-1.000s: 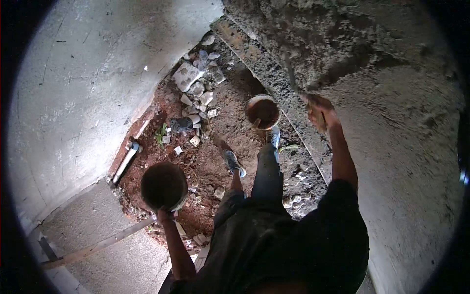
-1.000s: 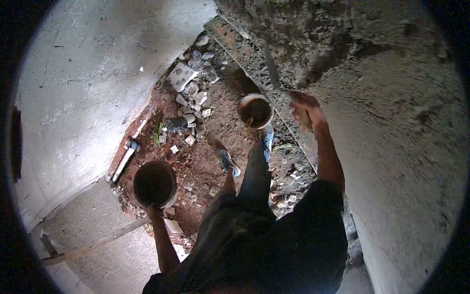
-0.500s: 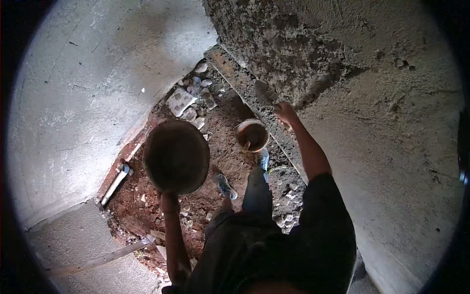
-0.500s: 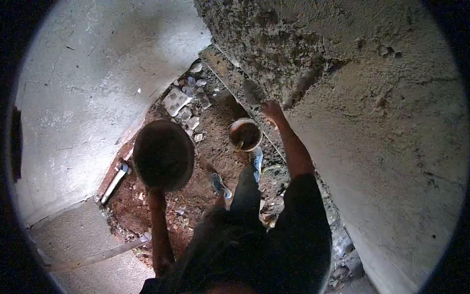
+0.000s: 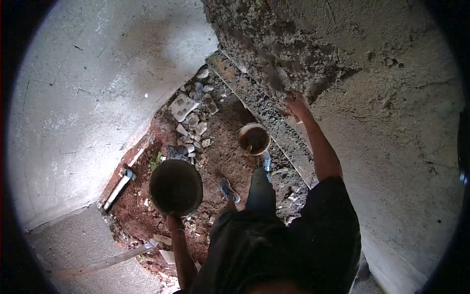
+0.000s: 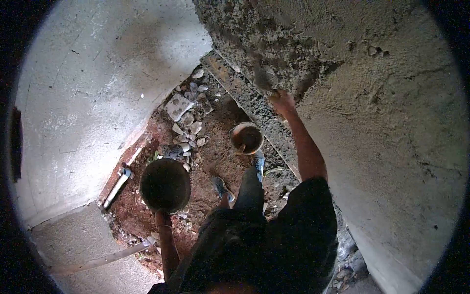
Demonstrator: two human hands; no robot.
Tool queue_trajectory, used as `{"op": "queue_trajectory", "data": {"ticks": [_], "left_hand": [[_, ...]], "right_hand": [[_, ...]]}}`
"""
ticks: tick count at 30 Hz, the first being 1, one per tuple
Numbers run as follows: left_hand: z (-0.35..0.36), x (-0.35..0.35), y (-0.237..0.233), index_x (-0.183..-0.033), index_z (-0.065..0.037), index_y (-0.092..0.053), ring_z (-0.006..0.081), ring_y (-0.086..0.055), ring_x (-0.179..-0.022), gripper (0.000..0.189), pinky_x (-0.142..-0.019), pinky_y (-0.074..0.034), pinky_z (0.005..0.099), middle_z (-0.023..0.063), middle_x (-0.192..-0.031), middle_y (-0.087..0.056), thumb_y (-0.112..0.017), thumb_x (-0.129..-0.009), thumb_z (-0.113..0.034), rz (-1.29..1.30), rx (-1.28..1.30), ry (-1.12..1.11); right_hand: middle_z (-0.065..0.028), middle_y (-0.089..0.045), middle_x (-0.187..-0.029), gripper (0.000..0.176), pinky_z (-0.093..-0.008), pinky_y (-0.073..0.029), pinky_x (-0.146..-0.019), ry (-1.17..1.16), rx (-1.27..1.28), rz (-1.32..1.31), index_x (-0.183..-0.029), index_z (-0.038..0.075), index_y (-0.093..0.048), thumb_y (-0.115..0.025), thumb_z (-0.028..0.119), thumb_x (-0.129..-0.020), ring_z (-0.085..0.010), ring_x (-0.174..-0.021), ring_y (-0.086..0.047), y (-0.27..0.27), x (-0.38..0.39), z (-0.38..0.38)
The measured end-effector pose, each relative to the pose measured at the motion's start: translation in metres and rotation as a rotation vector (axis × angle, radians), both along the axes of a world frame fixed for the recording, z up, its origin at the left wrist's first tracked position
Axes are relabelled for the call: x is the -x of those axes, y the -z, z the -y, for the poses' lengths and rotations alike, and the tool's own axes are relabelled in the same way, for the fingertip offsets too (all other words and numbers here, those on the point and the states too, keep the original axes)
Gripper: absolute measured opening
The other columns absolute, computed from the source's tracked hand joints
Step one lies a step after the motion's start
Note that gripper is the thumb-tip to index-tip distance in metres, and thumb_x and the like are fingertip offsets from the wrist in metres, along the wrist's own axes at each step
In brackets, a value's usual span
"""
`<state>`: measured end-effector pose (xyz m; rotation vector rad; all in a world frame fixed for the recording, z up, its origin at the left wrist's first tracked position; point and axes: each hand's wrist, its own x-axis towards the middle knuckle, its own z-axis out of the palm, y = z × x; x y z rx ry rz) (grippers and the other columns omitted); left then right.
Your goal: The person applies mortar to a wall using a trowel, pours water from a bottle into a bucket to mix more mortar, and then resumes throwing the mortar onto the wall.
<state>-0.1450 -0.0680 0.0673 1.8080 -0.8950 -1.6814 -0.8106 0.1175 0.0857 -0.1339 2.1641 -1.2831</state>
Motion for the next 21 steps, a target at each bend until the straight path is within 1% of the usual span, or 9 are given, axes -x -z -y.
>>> {"op": "queue_trajectory", "data": {"ticks": [2, 4, 9, 12, 15, 16, 18, 20, 21], "left_hand": [[-0.001, -0.002, -0.005, -0.092, -0.009, -0.052, 0.0286, -0.054, -0.072, 0.027, -0.066, -0.047, 0.0503, 0.0089, -0.081, -0.054, -0.055, -0.065, -0.008, 0.019, -0.039, -0.139], [-0.01, 0.038, -0.058, -0.08, -0.006, -0.055, 0.0277, -0.053, -0.07, 0.016, -0.065, -0.048, 0.0509, 0.0084, -0.075, -0.053, -0.055, -0.065, -0.008, 0.004, -0.059, -0.242], [0.0, 0.024, -0.053, -0.076, -0.006, -0.054, 0.027, -0.051, -0.069, 0.014, -0.065, -0.047, 0.0519, 0.0091, -0.077, -0.053, -0.058, -0.062, -0.008, 0.089, 0.123, -0.145], [0.01, -0.004, -0.025, -0.079, -0.005, -0.056, 0.0267, -0.052, -0.068, 0.015, -0.061, -0.048, 0.0499, 0.0102, -0.076, -0.054, -0.057, -0.064, -0.009, -0.02, 0.071, -0.216], [0.019, -0.039, 0.002, -0.084, -0.007, -0.058, 0.0258, -0.054, -0.066, 0.022, -0.057, -0.049, 0.0472, 0.0107, -0.073, -0.054, -0.059, -0.062, -0.007, 0.112, 0.096, -0.093], [0.016, -0.036, -0.003, -0.084, -0.007, -0.058, 0.0258, -0.054, -0.066, 0.022, -0.057, -0.049, 0.0472, 0.0107, -0.073, -0.054, -0.059, -0.062, -0.007, 0.119, 0.099, -0.09], [0.004, -0.018, -0.029, -0.085, -0.011, -0.061, 0.0236, -0.055, -0.066, 0.022, -0.059, -0.049, 0.0455, 0.009, -0.071, -0.056, -0.063, -0.063, -0.011, -0.054, 0.011, -0.348], [0.011, -0.086, 0.01, -0.085, -0.015, -0.063, 0.0243, -0.056, -0.069, 0.021, -0.064, -0.05, 0.0438, 0.0078, -0.075, -0.059, -0.067, -0.065, -0.014, 0.707, 0.316, 0.601], [0.015, -0.105, 0.031, -0.101, -0.013, -0.056, 0.0279, -0.055, -0.083, 0.034, -0.074, -0.047, 0.0456, 0.0089, -0.093, -0.057, -0.064, -0.069, -0.019, 0.657, 0.34, 0.573]], "right_hand": [[-0.0093, -0.061, -0.078, 0.065, -0.031, -0.045, -0.047, -0.123, -0.103, -0.196, -0.135, 0.006, -0.029, -0.06, 0.023, -0.081, -0.0185, -0.055, -0.055, -0.013, -0.003, -0.006], [-0.0151, -0.059, -0.093, 0.036, -0.0396, -0.052, -0.066, -0.298, -0.301, -0.54, -0.105, 0.002, -0.057, -0.06, 0.021, -0.074, -0.0251, -0.081, -0.06, -0.048, -0.021, -0.011], [-0.0142, -0.054, -0.08, 0.023, -0.0409, -0.05, -0.062, -0.887, -0.457, -1.447, -0.085, 0.005, -0.059, -0.059, 0.021, -0.069, -0.0257, -0.076, -0.059, -0.079, -0.08, -0.015], [-0.0084, -0.053, -0.082, 0.015, -0.0372, -0.049, -0.063, -0.992, -0.083, -0.735, -0.083, 0.008, -0.056, -0.056, 0.018, -0.072, -0.0219, -0.074, -0.056, -0.084, -0.151, 0.01], [-0.0069, -0.053, -0.077, 0.021, -0.0386, -0.047, -0.065, -1.138, 0.355, -0.564, -0.091, 0.007, -0.056, -0.055, 0.023, -0.078, -0.0234, -0.069, -0.056, -0.073, -0.232, 0.043], [-0.0077, -0.057, -0.08, 0.025, -0.0378, -0.047, -0.066, -1.015, 0.534, -0.107, -0.098, 0.007, -0.058, -0.057, 0.021, -0.078, -0.0235, -0.072, -0.058, -0.098, -0.263, 0.05], [-0.0069, -0.06, -0.084, 0.032, -0.0323, -0.046, -0.063, -1.335, 0.598, -0.359, -0.106, 0.006, -0.057, -0.06, 0.02, -0.078, -0.0184, -0.072, -0.058, -0.107, -0.3, 0.069], [-0.0054, -0.059, -0.084, 0.03, -0.0285, -0.046, -0.058, -1.321, 0.692, -0.116, -0.106, 0.005, -0.057, -0.059, 0.018, -0.079, -0.014, -0.07, -0.057, -0.136, -0.315, 0.073], [-0.0074, -0.061, -0.084, 0.032, -0.0304, -0.047, -0.061, -1.393, 0.627, 0.187, -0.108, 0.006, -0.056, -0.059, 0.021, -0.08, -0.0168, -0.072, -0.058, -0.142, -0.315, 0.074]]}}
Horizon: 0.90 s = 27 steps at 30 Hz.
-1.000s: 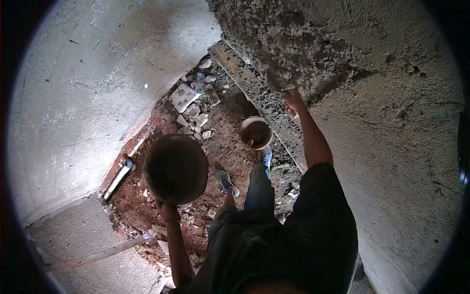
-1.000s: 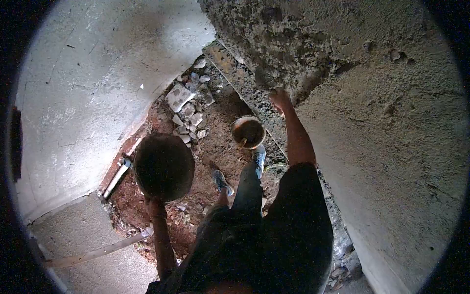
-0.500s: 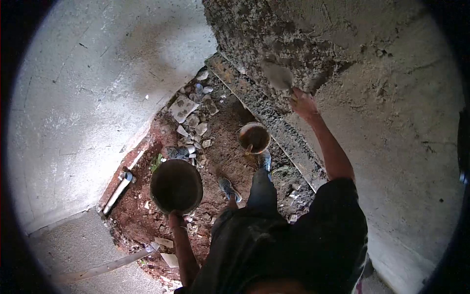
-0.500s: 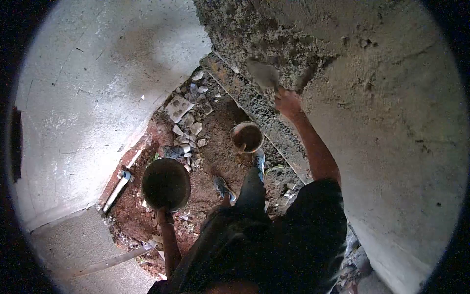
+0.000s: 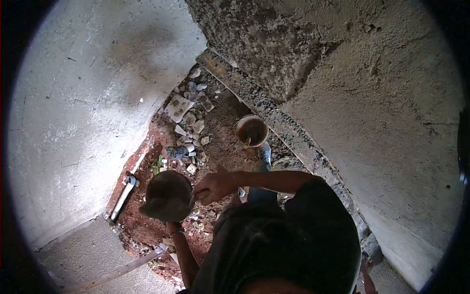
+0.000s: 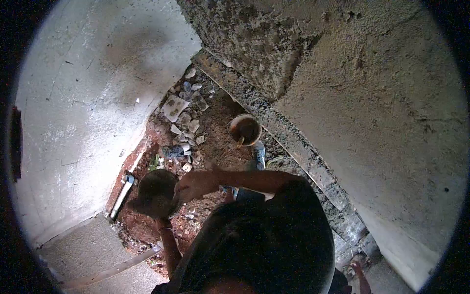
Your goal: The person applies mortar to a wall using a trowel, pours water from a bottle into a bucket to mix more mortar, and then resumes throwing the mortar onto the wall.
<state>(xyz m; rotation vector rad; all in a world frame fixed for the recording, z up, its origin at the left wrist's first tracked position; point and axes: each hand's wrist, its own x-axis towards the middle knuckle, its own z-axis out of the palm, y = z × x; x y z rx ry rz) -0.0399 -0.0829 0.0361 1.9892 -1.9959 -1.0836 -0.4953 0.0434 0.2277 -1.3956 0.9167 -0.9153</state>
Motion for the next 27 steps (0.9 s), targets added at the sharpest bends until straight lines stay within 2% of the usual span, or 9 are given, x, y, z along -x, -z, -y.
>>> {"op": "queue_trajectory", "data": {"ticks": [2, 5, 8, 9, 11, 12, 16, 22, 27], "left_hand": [[-0.005, 0.012, -0.003, -0.116, -0.011, -0.049, 0.0315, -0.054, -0.097, 0.047, -0.084, -0.045, 0.0474, 0.01, -0.11, -0.056, -0.061, -0.073, -0.025, -0.051, 0.016, -0.017], [-0.015, 0.043, -0.019, -0.115, -0.018, -0.049, 0.0344, -0.058, -0.078, 0.061, -0.063, -0.05, 0.0516, 0.0152, -0.098, -0.057, -0.061, -0.057, 0.001, -0.746, -0.235, -0.935], [-0.019, 0.061, -0.017, -0.121, -0.018, -0.039, 0.0398, -0.056, -0.08, 0.073, -0.063, -0.048, 0.0575, 0.018, -0.106, -0.053, -0.055, -0.054, 0.006, -0.829, -0.245, -0.943], [-0.035, 0.112, -0.062, -0.117, -0.014, -0.041, 0.0383, -0.056, -0.081, 0.065, -0.066, -0.048, 0.0566, 0.0173, -0.104, -0.054, -0.055, -0.056, 0.005, -0.779, -0.185, -0.904], [-0.025, 0.091, -0.021, -0.114, -0.013, -0.042, 0.0299, -0.054, -0.073, 0.057, -0.057, -0.046, 0.0476, 0.0116, -0.096, -0.054, -0.055, -0.061, 0.001, -0.847, -0.281, -0.778], [-0.011, 0.089, 0.006, -0.115, -0.013, -0.041, 0.0266, -0.053, -0.071, 0.057, -0.055, -0.045, 0.0428, 0.0095, -0.094, -0.054, -0.055, -0.061, 0.0, -0.852, -0.34, -0.751], [-0.023, 0.21, -0.067, -0.111, -0.011, -0.046, 0.0209, -0.051, -0.072, 0.051, -0.055, -0.042, 0.0341, 0.0058, -0.089, -0.054, -0.055, -0.062, -0.002, -0.573, -0.301, -0.7], [-0.006, 0.269, -0.11, -0.105, -0.004, -0.055, 0.0158, -0.053, -0.072, 0.044, -0.061, -0.044, 0.0287, 0.0056, -0.085, -0.058, -0.051, -0.062, 0.002, -0.886, -0.13, -0.168], [0.01, 0.301, -0.144, -0.105, -0.003, -0.058, 0.0222, -0.059, -0.073, 0.044, -0.067, -0.047, 0.0329, 0.0117, -0.088, -0.063, -0.052, -0.061, -0.003, -1.01, 0.089, 0.134]], "right_hand": [[-0.0094, -0.063, -0.085, 0.034, -0.0322, -0.048, -0.064, -0.151, -0.203, 0.15, -0.109, 0.006, -0.056, -0.059, 0.024, -0.081, -0.0196, -0.075, -0.059, 0.008, 0.014, -0.004], [-0.0038, -0.06, -0.083, 0.038, -0.0273, -0.045, -0.059, 0.086, -0.275, 0.206, -0.113, 0.006, -0.054, -0.062, 0.023, -0.08, -0.0117, -0.069, -0.054, 0.086, 0.077, -0.034], [-0.0059, -0.059, -0.082, 0.039, -0.0294, -0.046, -0.059, 0.577, -0.709, 0.54, -0.116, 0.006, -0.05, -0.06, 0.021, -0.081, -0.0132, -0.069, -0.055, 0.15, 0.209, -0.141], [-0.0066, -0.059, -0.082, 0.04, -0.0302, -0.047, -0.059, 0.756, -0.692, 0.642, -0.117, 0.006, -0.049, -0.059, 0.021, -0.082, -0.0138, -0.069, -0.055, 0.128, 0.227, -0.175], [-0.008, -0.058, -0.082, 0.041, -0.0316, -0.048, -0.059, 0.854, -0.704, 0.653, -0.119, 0.006, -0.047, -0.058, 0.02, -0.082, -0.0148, -0.068, -0.055, 0.082, 0.196, -0.214], [-0.0088, -0.058, -0.082, 0.041, -0.0323, -0.048, -0.059, 0.814, -0.749, 0.574, -0.12, 0.006, -0.046, -0.057, 0.02, -0.083, -0.0153, -0.068, -0.055, 0.074, 0.171, -0.219], [-0.0109, -0.059, -0.079, 0.036, -0.0377, -0.049, -0.063, 0.701, -0.681, 0.081, -0.11, 0.005, -0.052, -0.06, 0.025, -0.08, -0.0216, -0.07, -0.057, 0.055, 0.109, -0.176], [-0.0139, -0.054, -0.071, 0.021, -0.0418, -0.048, -0.059, 0.52, 0.453, -1.093, -0.094, 0.002, -0.051, -0.055, 0.016, -0.078, -0.0316, -0.066, -0.057, 0.017, 0.072, -0.129], [-0.0175, -0.059, -0.083, 0.042, -0.0402, -0.051, -0.058, 0.385, -0.309, -1.374, -0.106, -0.002, -0.047, -0.06, 0.015, -0.071, -0.0322, -0.073, -0.06, -0.055, 0.04, -0.084]]}}
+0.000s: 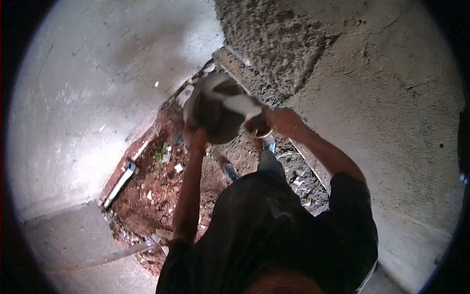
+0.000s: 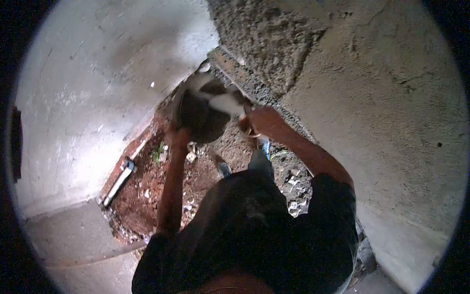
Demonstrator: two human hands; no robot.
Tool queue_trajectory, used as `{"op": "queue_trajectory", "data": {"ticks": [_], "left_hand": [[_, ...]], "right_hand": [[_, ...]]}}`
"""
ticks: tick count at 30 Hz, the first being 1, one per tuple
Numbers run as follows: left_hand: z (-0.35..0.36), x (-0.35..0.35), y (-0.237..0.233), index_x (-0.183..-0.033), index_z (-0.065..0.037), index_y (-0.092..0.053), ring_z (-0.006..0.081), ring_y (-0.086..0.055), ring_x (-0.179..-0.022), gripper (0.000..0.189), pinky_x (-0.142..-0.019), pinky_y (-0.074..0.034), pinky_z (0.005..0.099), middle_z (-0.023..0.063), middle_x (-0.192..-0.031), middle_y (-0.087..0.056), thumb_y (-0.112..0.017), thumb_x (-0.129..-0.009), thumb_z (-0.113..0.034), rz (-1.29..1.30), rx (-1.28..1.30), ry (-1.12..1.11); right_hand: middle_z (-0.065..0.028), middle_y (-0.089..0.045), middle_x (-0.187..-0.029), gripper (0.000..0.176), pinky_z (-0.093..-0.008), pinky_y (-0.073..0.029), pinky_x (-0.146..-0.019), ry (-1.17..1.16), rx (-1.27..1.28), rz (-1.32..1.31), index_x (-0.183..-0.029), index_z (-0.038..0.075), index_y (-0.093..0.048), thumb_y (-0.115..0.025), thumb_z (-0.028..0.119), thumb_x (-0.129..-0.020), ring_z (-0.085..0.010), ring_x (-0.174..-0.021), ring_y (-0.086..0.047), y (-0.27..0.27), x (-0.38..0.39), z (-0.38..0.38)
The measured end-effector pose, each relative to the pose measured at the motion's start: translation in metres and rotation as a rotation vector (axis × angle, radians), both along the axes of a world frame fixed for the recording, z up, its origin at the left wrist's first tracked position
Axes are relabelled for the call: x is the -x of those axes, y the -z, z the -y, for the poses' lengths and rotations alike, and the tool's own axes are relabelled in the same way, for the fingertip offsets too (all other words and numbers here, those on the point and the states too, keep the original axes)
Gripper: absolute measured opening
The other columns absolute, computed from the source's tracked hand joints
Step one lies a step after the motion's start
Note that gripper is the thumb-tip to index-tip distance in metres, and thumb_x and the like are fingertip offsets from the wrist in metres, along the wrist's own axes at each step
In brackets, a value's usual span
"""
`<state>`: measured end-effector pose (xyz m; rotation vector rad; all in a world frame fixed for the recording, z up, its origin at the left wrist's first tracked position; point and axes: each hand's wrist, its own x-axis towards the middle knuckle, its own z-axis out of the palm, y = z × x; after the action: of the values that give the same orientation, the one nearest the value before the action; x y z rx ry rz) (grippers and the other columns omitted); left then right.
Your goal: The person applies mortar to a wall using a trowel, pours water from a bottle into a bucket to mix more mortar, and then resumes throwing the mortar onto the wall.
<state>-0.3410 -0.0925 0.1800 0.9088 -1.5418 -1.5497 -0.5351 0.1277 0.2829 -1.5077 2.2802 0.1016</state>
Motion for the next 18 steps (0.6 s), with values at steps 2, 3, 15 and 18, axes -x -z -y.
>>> {"op": "queue_trajectory", "data": {"ticks": [2, 3, 15, 18], "left_hand": [[0.03, 0.006, 0.017, -0.106, -0.007, -0.059, 0.0282, -0.062, -0.075, 0.048, -0.069, -0.047, 0.0358, 0.0162, -0.085, -0.064, -0.055, -0.058, -0.009, 0.452, 0.335, -0.009], [0.033, 0.009, 0.007, -0.107, -0.009, -0.059, 0.0299, -0.062, -0.077, 0.049, -0.07, -0.047, 0.0372, 0.0169, -0.083, -0.064, -0.056, -0.057, -0.011, 0.386, 0.284, 0.013], [0.013, 0.014, -0.094, -0.113, -0.014, -0.057, 0.0316, -0.061, -0.084, 0.054, -0.075, -0.049, 0.0366, 0.0179, -0.089, -0.063, -0.057, -0.059, -0.01, 0.395, 0.431, 0.178], [0.027, 0.01, -0.08, -0.109, -0.013, -0.059, 0.0319, -0.061, -0.084, 0.05, -0.074, -0.049, 0.036, 0.018, -0.089, -0.063, -0.056, -0.059, -0.009, 0.461, 0.487, 0.241]], "right_hand": [[-0.0189, -0.061, -0.079, 0.041, -0.0411, -0.051, -0.056, -0.081, 0.193, -0.231, -0.108, -0.005, -0.046, -0.056, 0.013, -0.073, -0.0313, -0.073, -0.061, -0.002, -0.005, 0.009], [-0.0189, -0.061, -0.079, 0.041, -0.0411, -0.051, -0.056, -0.094, 0.2, -0.227, -0.108, -0.005, -0.046, -0.056, 0.013, -0.073, -0.0313, -0.073, -0.061, -0.01, -0.013, 0.019], [-0.0124, -0.06, -0.077, 0.013, -0.0356, -0.052, -0.056, -0.225, 0.128, -0.354, -0.072, 0.002, -0.064, -0.058, 0.012, -0.067, -0.0261, -0.071, -0.061, 0.023, -0.017, 0.097], [-0.0132, -0.062, -0.078, 0.011, -0.035, -0.052, -0.058, -0.445, 0.227, -0.178, -0.072, 0.003, -0.064, -0.059, 0.01, -0.064, -0.0253, -0.071, -0.061, 0.04, 0.01, 0.086]]}}
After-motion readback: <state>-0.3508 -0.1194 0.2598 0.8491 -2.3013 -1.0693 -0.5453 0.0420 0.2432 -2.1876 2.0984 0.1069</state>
